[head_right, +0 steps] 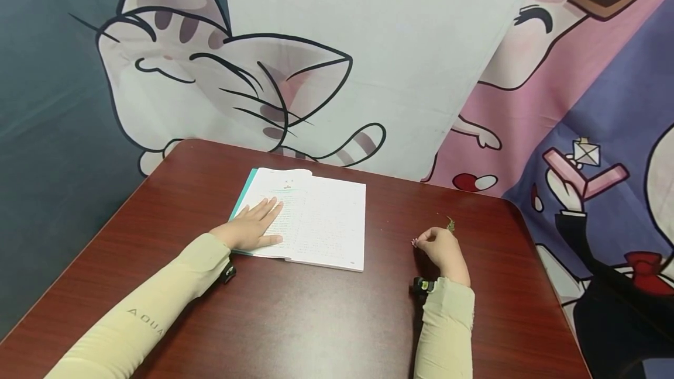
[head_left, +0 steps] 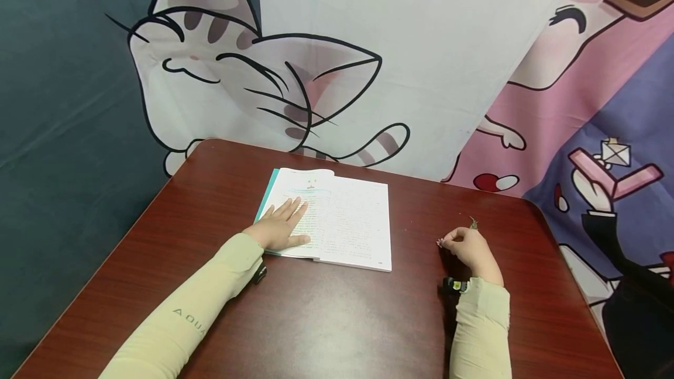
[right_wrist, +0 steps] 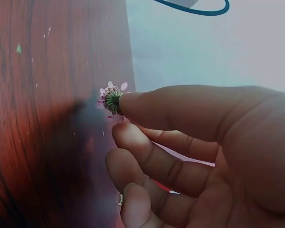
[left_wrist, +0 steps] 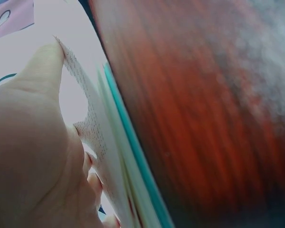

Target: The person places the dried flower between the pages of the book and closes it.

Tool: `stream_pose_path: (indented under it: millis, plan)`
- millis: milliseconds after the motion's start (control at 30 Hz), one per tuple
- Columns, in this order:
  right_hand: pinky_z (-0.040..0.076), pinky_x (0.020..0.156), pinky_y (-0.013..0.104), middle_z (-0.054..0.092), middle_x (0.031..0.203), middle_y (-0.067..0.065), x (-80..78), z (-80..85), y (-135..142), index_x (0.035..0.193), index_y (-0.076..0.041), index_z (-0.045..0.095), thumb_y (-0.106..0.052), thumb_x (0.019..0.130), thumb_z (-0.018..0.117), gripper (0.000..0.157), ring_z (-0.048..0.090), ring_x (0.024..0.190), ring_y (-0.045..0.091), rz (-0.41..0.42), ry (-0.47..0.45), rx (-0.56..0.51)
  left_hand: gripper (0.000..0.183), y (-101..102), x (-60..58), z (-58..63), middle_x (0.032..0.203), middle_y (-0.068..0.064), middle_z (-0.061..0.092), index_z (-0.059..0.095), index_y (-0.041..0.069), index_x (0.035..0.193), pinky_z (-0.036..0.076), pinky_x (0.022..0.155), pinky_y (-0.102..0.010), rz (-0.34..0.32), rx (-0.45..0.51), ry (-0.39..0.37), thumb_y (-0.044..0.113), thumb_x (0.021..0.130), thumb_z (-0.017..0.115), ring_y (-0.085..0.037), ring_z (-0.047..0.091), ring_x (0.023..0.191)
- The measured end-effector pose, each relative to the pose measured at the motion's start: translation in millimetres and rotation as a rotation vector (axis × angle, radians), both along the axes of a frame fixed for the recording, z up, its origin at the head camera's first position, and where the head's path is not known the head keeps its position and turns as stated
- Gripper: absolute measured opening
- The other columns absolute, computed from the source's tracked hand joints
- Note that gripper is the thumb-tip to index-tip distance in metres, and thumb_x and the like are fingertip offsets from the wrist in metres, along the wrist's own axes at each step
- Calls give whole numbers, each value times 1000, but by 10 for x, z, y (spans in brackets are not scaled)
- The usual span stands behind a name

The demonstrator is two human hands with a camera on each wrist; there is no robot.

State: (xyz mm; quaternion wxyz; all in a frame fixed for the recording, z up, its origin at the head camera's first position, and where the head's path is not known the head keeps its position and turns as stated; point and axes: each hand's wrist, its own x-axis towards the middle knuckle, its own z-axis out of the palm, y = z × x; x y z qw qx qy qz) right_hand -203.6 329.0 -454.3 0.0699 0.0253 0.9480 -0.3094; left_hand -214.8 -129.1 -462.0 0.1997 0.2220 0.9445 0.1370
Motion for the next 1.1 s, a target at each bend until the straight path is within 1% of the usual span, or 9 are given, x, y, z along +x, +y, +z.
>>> stream_pose_path:
  millis: [167, 300, 467, 600, 700, 800, 867, 1000, 1100]
  plan:
    - [49, 61, 30, 64, 74, 5, -9, -10, -40, 89, 2, 68, -9, 93, 70, 12, 58, 69, 18, 11, -8, -70, 89, -3, 0, 3, 169, -21, 2, 8, 2, 162, 4, 121, -63, -3, 26, -5, 55, 103, 48, -40, 1, 155]
    - [51, 63, 31, 65, 78, 7, -25, -33, -88, 92, 2, 69, -10, 95, 68, 12, 59, 71, 20, 19, -14, -122, 91, -18, -17, -50, 169, -19, 0, 6, 5, 163, 2, 122, -60, 2, 23, -5, 60, 102, 47, -37, -1, 155]
    - [51, 64, 30, 65, 80, 9, -60, -49, -185, 94, 2, 68, -9, 96, 67, 11, 58, 71, 19, 12, 26, -186, 94, -38, -61, -160, 170, -14, -4, 2, 9, 164, 0, 122, -59, 1, 8, 7, 64, 101, 43, -34, -4, 156]
    - [53, 62, 30, 67, 82, 12, -91, -52, -298, 95, 4, 68, -7, 95, 66, 12, 60, 71, 20, -13, 64, -267, 95, -45, -70, -183, 170, -16, -2, 3, 8, 164, 1, 122, -60, 0, 32, 7, 67, 100, 43, -36, -3, 156]
    - [54, 61, 29, 67, 79, 12, -112, -68, -380, 96, 5, 68, -7, 95, 66, 12, 61, 68, 21, -40, 91, -308, 96, -44, -54, -157, 169, -18, -1, 5, 7, 164, 1, 121, -62, 0, 51, 1, 67, 99, 43, -38, -2, 155]
    - [55, 61, 28, 68, 78, 12, -122, -85, -466, 97, 5, 68, -6, 95, 65, 11, 62, 67, 20, -72, 107, -347, 95, -33, -42, -128, 170, -17, -2, 3, 7, 164, 1, 121, -61, -3, 25, -4, 66, 100, 42, -36, -3, 155]
    - [54, 61, 27, 68, 81, 13, -127, -95, -525, 99, 6, 68, -7, 96, 66, 13, 62, 69, 20, -86, 118, -374, 93, -18, -29, -86, 169, -18, -3, 3, 6, 163, 0, 121, -61, -7, 7, -7, 63, 101, 44, -37, -3, 155]
    - [54, 62, 26, 68, 88, 20, -136, -115, -651, 100, 3, 68, -10, 97, 67, 14, 62, 71, 21, -115, 135, -412, 91, -7, -28, -58, 169, -19, -2, 3, 5, 163, 2, 122, -61, -11, -13, -6, 57, 103, 46, -38, -2, 155]
    - [55, 63, 28, 69, 90, 22, -148, -130, -736, 99, 2, 68, -11, 96, 67, 13, 62, 72, 21, -116, 163, -423, 90, -19, -29, -74, 169, -19, -2, 3, 5, 163, 2, 122, -61, -12, -13, 2, 57, 103, 46, -38, -2, 155]
